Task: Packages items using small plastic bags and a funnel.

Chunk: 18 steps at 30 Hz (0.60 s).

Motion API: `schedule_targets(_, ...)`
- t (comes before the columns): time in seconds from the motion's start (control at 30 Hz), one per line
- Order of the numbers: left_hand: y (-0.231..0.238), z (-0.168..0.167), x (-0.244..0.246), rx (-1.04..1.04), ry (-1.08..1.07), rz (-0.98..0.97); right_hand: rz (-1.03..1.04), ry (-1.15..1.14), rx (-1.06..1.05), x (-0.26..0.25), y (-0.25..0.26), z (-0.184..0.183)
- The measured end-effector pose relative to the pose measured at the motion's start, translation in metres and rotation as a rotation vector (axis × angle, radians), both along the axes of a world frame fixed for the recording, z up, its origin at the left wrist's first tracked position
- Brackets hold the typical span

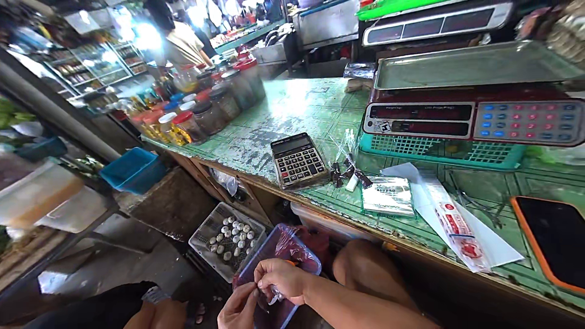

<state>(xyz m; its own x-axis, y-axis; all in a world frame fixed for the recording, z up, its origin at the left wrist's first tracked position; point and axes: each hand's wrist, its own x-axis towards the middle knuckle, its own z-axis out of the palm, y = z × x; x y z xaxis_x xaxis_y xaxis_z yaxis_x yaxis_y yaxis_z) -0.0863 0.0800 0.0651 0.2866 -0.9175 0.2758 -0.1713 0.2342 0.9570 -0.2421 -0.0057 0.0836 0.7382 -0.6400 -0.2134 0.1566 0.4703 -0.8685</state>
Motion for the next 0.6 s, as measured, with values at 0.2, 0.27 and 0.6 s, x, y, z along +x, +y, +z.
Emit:
schedule_targets(0.2,0.006,-0.008,0.004,0.218,0.117,-0.040,0.011,0.156,-0.170,0.003,-0.001,0.002)
schedule_targets(0.27,0.008,-0.011,0.004,0.284,0.073,-0.062,-0.017,0.194,-0.206,0.002,0.000,0.000)
schedule_targets(0.6,-0.002,0.013,0.000,0.303,-0.244,-0.281,-0.247,-0.013,0.017,-0.019,-0.016,0.019)
